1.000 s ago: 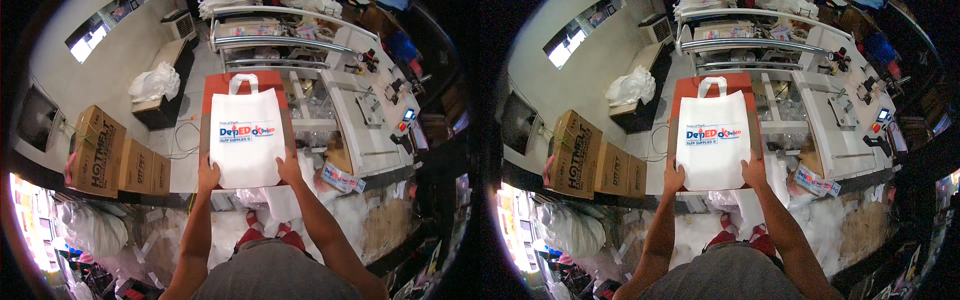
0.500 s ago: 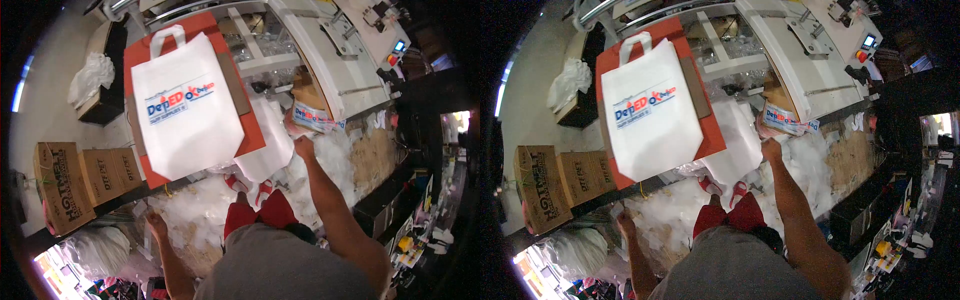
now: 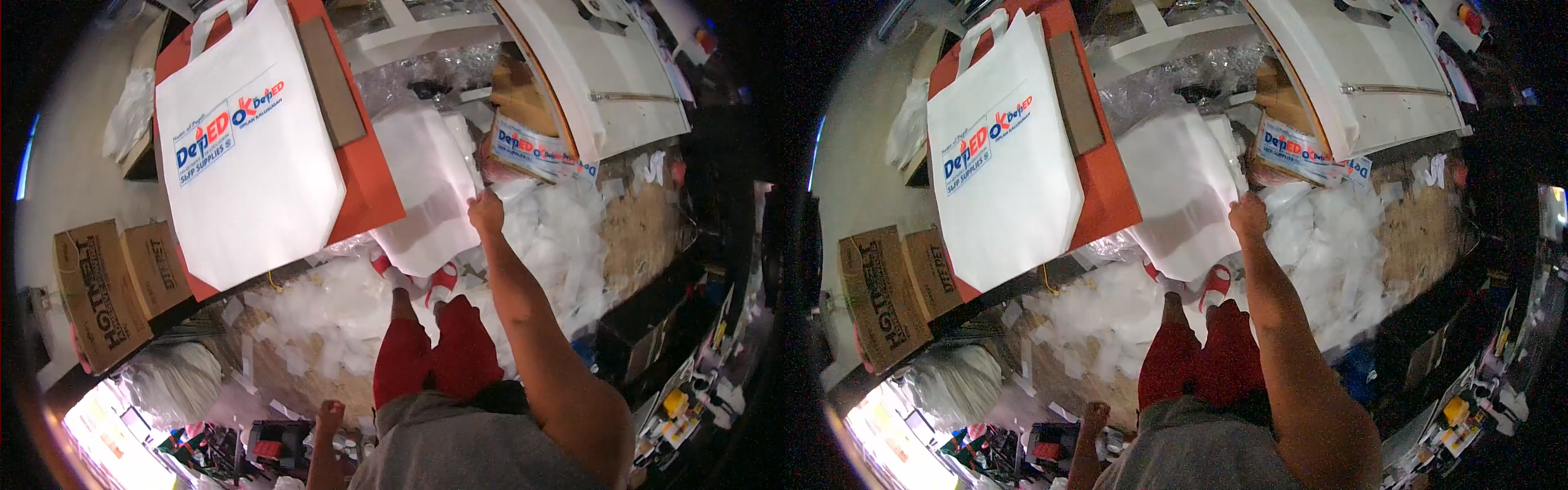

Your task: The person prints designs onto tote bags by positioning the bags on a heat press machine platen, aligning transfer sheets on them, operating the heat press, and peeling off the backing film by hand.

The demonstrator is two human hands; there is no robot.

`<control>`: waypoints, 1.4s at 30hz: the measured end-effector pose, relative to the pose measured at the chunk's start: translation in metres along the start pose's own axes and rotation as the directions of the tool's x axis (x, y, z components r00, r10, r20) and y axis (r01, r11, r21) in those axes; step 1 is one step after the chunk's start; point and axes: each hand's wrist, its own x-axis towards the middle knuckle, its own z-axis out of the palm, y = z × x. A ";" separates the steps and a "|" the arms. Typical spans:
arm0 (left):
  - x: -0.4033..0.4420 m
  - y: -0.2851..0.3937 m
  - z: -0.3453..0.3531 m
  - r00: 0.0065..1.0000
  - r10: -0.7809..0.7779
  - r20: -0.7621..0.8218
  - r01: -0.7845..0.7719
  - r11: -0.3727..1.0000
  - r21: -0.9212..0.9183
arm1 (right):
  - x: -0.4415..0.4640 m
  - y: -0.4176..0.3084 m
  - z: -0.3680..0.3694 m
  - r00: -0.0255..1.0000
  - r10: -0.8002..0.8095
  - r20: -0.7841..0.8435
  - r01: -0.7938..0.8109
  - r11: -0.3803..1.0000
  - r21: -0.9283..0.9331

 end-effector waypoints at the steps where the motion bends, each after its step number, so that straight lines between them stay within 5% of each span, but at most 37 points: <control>1: 0.011 0.040 -0.011 0.981 -0.194 0.003 0.191 0.967 -0.171 | -0.002 -0.002 -0.010 1.000 -0.011 0.000 0.011 1.000 0.000; 3: 0.043 0.057 0.002 0.990 -0.062 -0.126 0.028 0.966 -0.259 | -0.006 -0.012 -0.030 0.995 0.095 0.030 -0.099 0.976 0.195; 5: 0.054 0.165 -0.036 0.987 0.114 -0.114 -0.117 0.993 -0.023 | 0.000 -0.006 -0.036 1.000 0.007 -0.020 -0.002 0.975 0.223; 7: 0.087 0.195 -0.020 0.988 -0.005 -0.157 -0.025 0.982 -0.188 | 0.002 -0.002 -0.046 0.995 -0.071 -0.072 0.087 0.965 0.247; 9: 0.124 0.215 0.003 0.964 0.136 -0.229 -0.203 0.930 -0.306 | 0.002 -0.002 -0.060 0.992 -0.090 0.084 0.022 0.803 0.596; 11: 0.133 0.291 -0.006 0.995 -0.092 0.039 0.088 0.628 -0.773 | -0.016 -0.012 -0.099 0.969 -0.181 0.167 -0.005 0.665 0.747; 13: 0.140 0.346 -0.023 0.980 0.076 0.186 0.159 0.276 -0.948 | -0.068 -0.034 -0.172 0.950 -0.178 0.255 -0.145 0.472 0.869; 16: 0.123 0.428 -0.063 0.943 0.211 0.256 0.228 0.148 -0.962 | -0.127 -0.034 -0.249 0.931 -0.181 0.318 -0.226 0.401 0.888; 17: 0.121 0.429 -0.068 0.946 0.223 0.233 0.207 0.135 -0.969 | -0.145 -0.033 -0.269 0.949 -0.157 0.273 -0.169 0.478 0.862; 18: 0.119 0.424 -0.071 0.942 0.335 0.021 -0.126 0.412 -0.902 | -0.163 -0.031 -0.288 0.964 -0.142 0.225 -0.113 0.549 0.828; 21: 0.045 0.472 -0.158 0.960 0.243 -0.137 -0.250 0.530 -0.811 | -0.220 -0.066 -0.368 0.965 -0.174 0.196 -0.064 0.569 0.820; 22: 0.017 0.482 -0.192 0.925 0.315 -0.214 -0.363 0.558 -0.746 | -0.236 -0.084 -0.390 0.963 -0.258 0.081 0.085 0.572 0.816; 23: -0.008 0.490 -0.225 0.879 0.388 -0.279 -0.468 0.580 -0.667 | -0.241 -0.102 -0.411 0.956 -0.283 0.073 0.105 0.564 0.819; 25: -0.049 0.510 -0.292 0.744 0.514 -0.428 -0.667 0.532 -0.521 | -0.240 -0.138 -0.445 0.876 -0.466 -0.123 0.410 0.588 0.697; 27: -0.064 0.531 -0.359 0.662 0.516 -0.544 -0.747 0.394 -0.536 | -0.214 -0.189 -0.466 0.842 -0.497 -0.209 0.466 0.475 0.746; 28: -0.073 0.540 -0.403 0.637 0.506 -0.582 -0.755 0.564 -0.336 | -0.207 -0.228 -0.487 0.794 -0.530 -0.298 0.557 0.437 0.706; 30: -0.109 0.563 -0.463 0.318 0.455 -0.832 -0.898 0.426 -0.111 | -0.219 -0.297 -0.528 0.636 -0.571 -0.519 0.755 0.319 0.573; 31: -0.128 0.563 -0.489 0.118 0.393 -0.912 -0.881 0.465 0.086 | -0.227 -0.323 -0.543 0.513 -0.569 -0.643 0.851 0.238 0.469; 32: -0.146 0.562 -0.504 -0.156 0.323 -0.933 -0.930 0.271 0.249 | -0.238 -0.341 -0.548 0.494 -0.571 -0.656 0.862 0.222 0.456; 33: -0.156 0.559 -0.515 -0.399 0.198 -0.895 -0.902 0.091 0.422 | -0.249 -0.356 -0.548 0.220 -0.475 -0.852 0.975 0.095 0.198; 35: -0.134 0.547 -0.546 -0.508 0.228 -0.830 -0.837 0.096 0.539 | -0.245 -0.386 -0.537 -0.086 -0.332 -0.939 0.996 0.007 -0.094; 36: -0.116 0.541 -0.561 -0.599 0.264 -0.756 -0.764 0.097 0.638 | -0.224 -0.406 -0.524 -0.043 -0.410 -0.911 0.999 -0.011 -0.043; 37: -0.085 0.538 -0.564 -0.516 0.342 -0.786 -0.729 0.306 0.612 | -0.204 -0.425 -0.509 -0.005 -0.485 -0.874 1.000 -0.025 0.008; 39: -0.023 0.532 -0.569 -0.328 0.482 -0.812 -0.476 0.658 0.583 | -0.156 -0.451 -0.457 0.577 -0.587 -0.568 0.816 0.397 0.420; 40: 0.048 0.517 -0.563 -0.073 0.497 -0.864 -0.431 0.766 0.477 | -0.107 -0.450 -0.402 0.681 -0.591 -0.433 0.732 0.526 0.433; 42: 0.169 0.466 -0.518 0.434 0.529 -0.729 -0.311 0.848 0.430 | -0.060 -0.421 -0.300 0.803 -0.590 -0.090 0.596 0.788 0.151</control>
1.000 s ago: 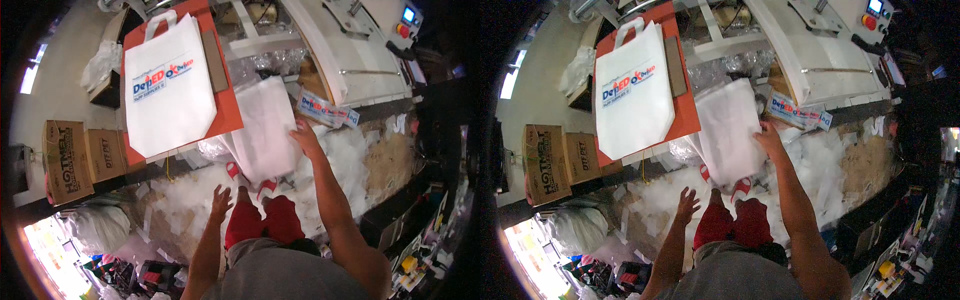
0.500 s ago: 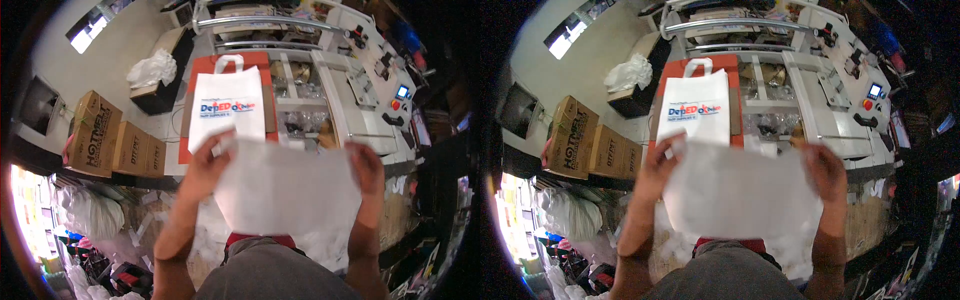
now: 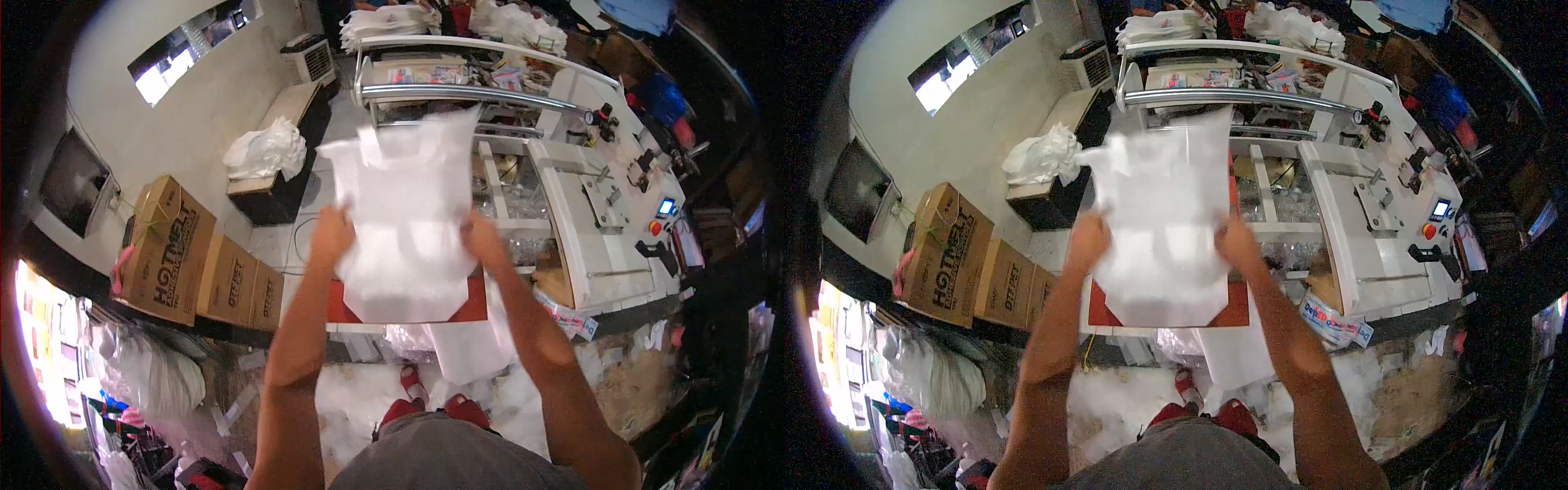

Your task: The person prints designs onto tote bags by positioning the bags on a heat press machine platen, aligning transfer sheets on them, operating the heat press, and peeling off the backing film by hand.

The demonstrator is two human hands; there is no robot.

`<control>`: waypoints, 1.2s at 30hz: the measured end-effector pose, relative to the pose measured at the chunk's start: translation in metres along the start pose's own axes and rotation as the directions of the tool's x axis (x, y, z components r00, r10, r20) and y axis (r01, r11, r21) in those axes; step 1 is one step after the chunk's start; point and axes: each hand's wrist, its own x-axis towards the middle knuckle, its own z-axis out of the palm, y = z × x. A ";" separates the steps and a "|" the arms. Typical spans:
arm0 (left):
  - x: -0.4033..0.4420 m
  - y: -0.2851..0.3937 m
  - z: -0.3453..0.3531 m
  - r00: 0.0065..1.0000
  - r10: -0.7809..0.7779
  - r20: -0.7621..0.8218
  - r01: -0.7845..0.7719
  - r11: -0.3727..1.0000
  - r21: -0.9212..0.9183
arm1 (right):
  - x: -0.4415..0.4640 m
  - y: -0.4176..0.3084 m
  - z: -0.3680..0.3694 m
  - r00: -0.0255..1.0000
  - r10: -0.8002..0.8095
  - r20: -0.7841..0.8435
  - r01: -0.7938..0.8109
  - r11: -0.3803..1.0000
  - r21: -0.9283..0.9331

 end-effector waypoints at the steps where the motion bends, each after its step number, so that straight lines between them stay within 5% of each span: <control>1: -0.019 -0.021 0.049 0.967 -0.128 0.222 0.148 0.986 -0.077 | -0.004 0.046 0.048 0.992 -0.029 0.119 0.017 0.995 0.103; 2: -0.046 -0.032 0.077 0.956 -0.162 0.244 0.194 0.975 -0.110 | -0.023 0.064 0.076 0.996 -0.056 0.070 0.058 0.998 -0.014; 3: -0.073 -0.020 0.081 0.967 -0.205 0.153 0.220 0.972 -0.088 | -0.045 0.053 0.075 0.994 0.073 0.087 -0.077 0.996 0.053; 4: -0.086 -0.011 0.076 0.991 -0.135 0.003 0.135 0.990 -0.039 | -0.055 0.053 0.077 0.998 -0.058 -0.031 0.061 0.994 0.086; 10: -0.092 -0.014 0.077 0.993 -0.097 -0.066 0.087 0.986 -0.144 | -0.068 0.051 0.082 0.963 -0.180 -0.200 0.173 0.984 -0.052; 14: -0.092 -0.014 0.078 0.993 -0.095 -0.065 0.087 0.990 -0.114 | -0.072 0.045 0.077 0.978 -0.161 -0.136 0.159 0.987 -0.025; 17: -0.077 -0.013 0.074 0.988 -0.099 -0.121 0.088 0.992 -0.096 | -0.057 0.027 0.063 0.954 -0.201 -0.223 0.157 0.967 -0.200; 19: -0.072 -0.008 0.059 0.962 0.021 -0.273 -0.032 0.999 -0.035 | -0.035 0.015 0.065 0.942 -0.273 -0.195 0.238 0.953 -0.185; 20: -0.065 -0.004 0.056 0.964 0.019 -0.264 -0.028 0.999 -0.031 | -0.027 0.006 0.073 0.945 -0.267 -0.188 0.235 0.955 -0.179; 23: -0.040 0.019 0.076 0.984 0.176 -0.018 -0.168 0.900 -0.402 | -0.011 -0.015 0.106 0.924 -0.362 0.122 0.381 0.864 -0.328; 25: -0.029 0.028 0.103 0.929 0.352 0.113 -0.328 0.926 -0.189 | -0.019 -0.007 0.122 0.905 -0.405 0.129 0.424 0.838 -0.345; 28: 0.017 0.017 0.130 0.929 0.371 0.013 -0.370 0.929 -0.009 | -0.016 -0.011 0.118 0.909 -0.381 0.170 0.417 0.834 -0.361; 31: 0.084 0.004 0.142 0.971 0.132 0.200 -0.153 0.984 0.094 | -0.014 -0.014 0.117 0.918 -0.341 0.202 0.394 0.843 -0.366; 36: 0.115 -0.002 0.153 0.986 0.050 0.159 -0.075 0.986 0.152 | -0.014 -0.012 0.118 0.922 -0.336 0.191 0.384 0.855 -0.349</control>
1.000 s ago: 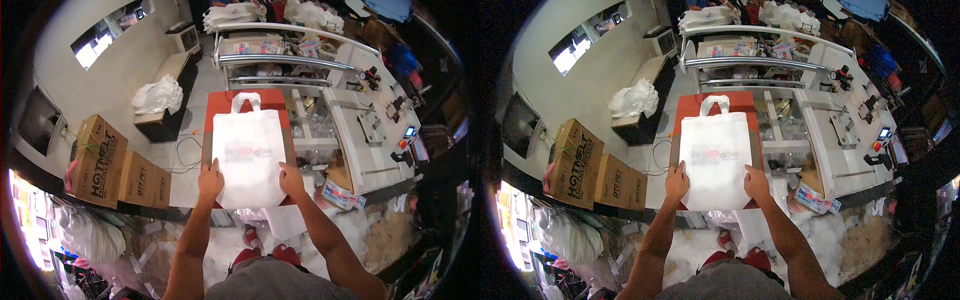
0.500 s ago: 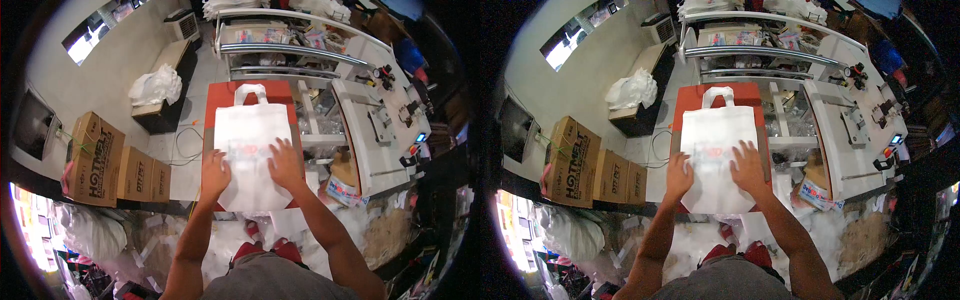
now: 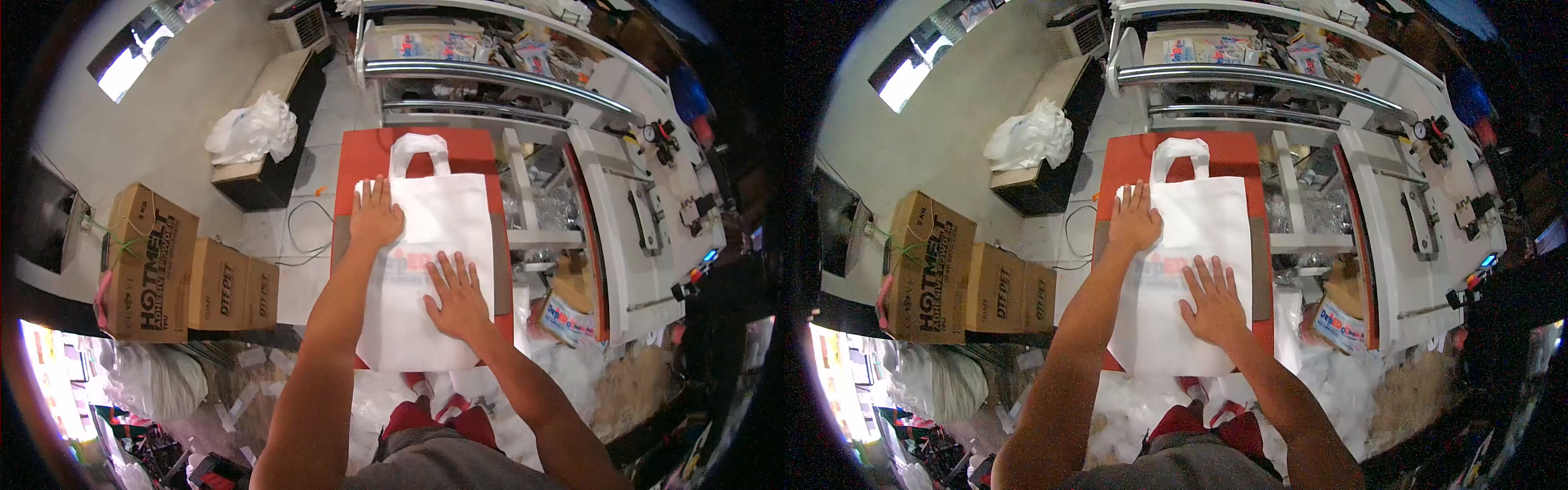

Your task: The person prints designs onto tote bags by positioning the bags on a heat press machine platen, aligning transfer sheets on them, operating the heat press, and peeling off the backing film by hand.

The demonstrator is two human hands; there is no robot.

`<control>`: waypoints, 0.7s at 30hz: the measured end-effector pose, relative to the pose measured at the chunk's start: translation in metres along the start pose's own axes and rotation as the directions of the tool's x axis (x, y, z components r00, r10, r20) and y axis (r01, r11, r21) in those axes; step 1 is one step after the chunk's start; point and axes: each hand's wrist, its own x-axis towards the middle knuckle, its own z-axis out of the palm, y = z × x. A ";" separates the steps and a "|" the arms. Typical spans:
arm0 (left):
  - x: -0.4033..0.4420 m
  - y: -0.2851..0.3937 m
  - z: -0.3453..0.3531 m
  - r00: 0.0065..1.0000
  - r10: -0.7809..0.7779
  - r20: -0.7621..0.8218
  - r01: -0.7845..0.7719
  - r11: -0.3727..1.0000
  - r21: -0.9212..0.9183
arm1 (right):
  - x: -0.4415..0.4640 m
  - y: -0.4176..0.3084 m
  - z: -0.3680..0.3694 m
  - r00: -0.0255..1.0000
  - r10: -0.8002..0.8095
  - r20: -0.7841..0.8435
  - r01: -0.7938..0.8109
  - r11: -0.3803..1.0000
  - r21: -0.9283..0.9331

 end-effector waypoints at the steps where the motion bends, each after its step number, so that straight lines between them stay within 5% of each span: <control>1: -0.006 0.002 0.000 1.000 0.006 0.004 -0.006 1.000 -0.002 | 0.000 0.000 -0.001 1.000 -0.003 -0.011 0.003 1.000 0.009; 11: -0.207 -0.008 -0.034 0.995 -0.040 -0.089 0.025 0.987 -0.162 | -0.003 0.004 -0.002 0.999 -0.040 -0.013 0.040 0.999 -0.012; 14: -0.219 -0.016 -0.035 0.990 -0.087 -0.115 0.066 0.982 -0.176 | -0.010 0.015 -0.020 0.997 0.068 -0.038 -0.063 0.990 0.124; 21: -0.230 -0.024 -0.023 0.981 -0.116 -0.154 0.086 0.979 -0.186 | -0.038 0.026 -0.005 0.994 0.114 -0.003 -0.114 0.993 -0.013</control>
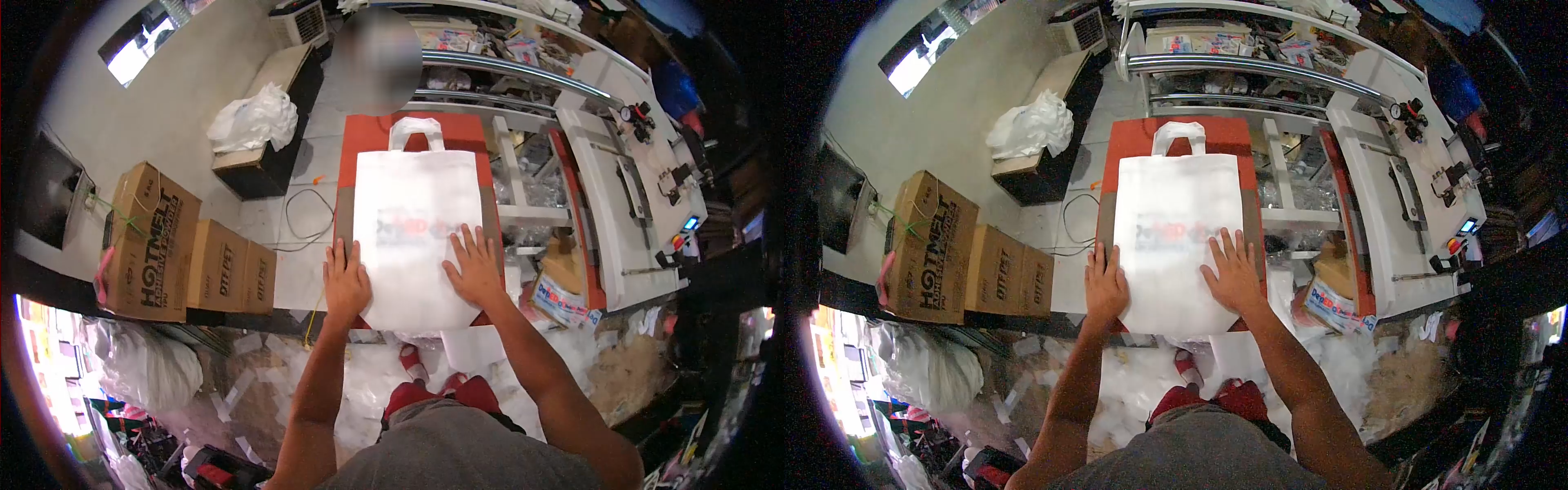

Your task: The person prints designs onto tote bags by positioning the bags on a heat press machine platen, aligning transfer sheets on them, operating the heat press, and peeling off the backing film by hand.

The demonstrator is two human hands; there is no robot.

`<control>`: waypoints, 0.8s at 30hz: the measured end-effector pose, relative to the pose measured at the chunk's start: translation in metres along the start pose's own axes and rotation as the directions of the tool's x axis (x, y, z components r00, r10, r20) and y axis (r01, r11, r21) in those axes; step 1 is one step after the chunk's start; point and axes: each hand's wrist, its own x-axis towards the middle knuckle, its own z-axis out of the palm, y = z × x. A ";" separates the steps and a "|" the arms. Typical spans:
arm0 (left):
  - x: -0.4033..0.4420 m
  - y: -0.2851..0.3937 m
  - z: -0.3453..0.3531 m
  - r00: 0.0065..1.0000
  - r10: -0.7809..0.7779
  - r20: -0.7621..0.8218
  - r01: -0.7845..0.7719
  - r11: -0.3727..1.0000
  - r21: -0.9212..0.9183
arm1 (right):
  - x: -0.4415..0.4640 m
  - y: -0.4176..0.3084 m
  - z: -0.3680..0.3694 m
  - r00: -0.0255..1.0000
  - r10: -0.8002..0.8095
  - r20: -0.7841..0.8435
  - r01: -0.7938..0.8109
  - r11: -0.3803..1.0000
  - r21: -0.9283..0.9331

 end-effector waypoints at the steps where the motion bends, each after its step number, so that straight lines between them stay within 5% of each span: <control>1: -0.002 -0.001 0.001 1.000 -0.004 0.003 0.004 1.000 -0.002 | -0.002 -0.001 0.000 1.000 -0.001 0.005 0.001 1.000 -0.001; 9: -0.004 -0.004 0.005 0.999 -0.033 -0.006 0.033 0.998 -0.048 | -0.002 0.003 -0.004 0.999 0.001 -0.053 0.004 0.996 0.094; 11: -0.009 -0.040 0.025 0.995 -0.042 -0.092 0.014 0.958 -0.285 | -0.012 0.009 -0.015 0.980 0.036 -0.196 0.006 0.978 0.209; 12: -0.016 -0.053 0.016 0.993 -0.116 -0.017 0.108 0.963 -0.248 | -0.024 0.020 -0.024 0.939 0.082 -0.334 0.025 0.953 0.302; 13: -0.034 -0.066 0.016 0.893 -0.437 0.113 0.451 0.859 -0.242 | -0.040 0.040 -0.031 0.872 0.106 -0.477 0.077 0.934 0.348; 14: -0.053 -0.074 0.014 0.873 -0.487 0.021 0.469 0.827 -0.311 | -0.059 0.061 -0.037 0.809 0.169 -0.563 0.108 0.899 0.425; 16: -0.093 -0.091 0.010 0.804 -0.572 -0.164 0.452 0.767 -0.456 | -0.116 0.126 -0.004 0.822 0.393 -0.412 -0.123 0.829 0.545; 17: -0.111 -0.056 -0.002 0.561 -0.826 -0.054 0.543 0.416 -0.729 | -0.147 0.164 0.028 0.801 0.467 -0.373 -0.243 0.825 0.511; 19: -0.219 -0.141 0.057 0.566 -0.825 0.014 0.625 0.417 -0.660 | -0.210 0.245 0.099 0.783 0.566 -0.258 -0.390 0.770 0.505; 21: -0.318 -0.127 0.082 0.518 -0.842 0.151 0.811 0.427 -0.401 | -0.258 0.308 0.136 0.774 0.632 -0.032 -0.573 0.721 0.389; 24: -0.425 -0.062 0.083 0.717 -0.478 0.507 0.542 0.840 0.025 | -0.293 0.402 0.223 0.755 0.653 -0.065 -0.645 0.757 0.107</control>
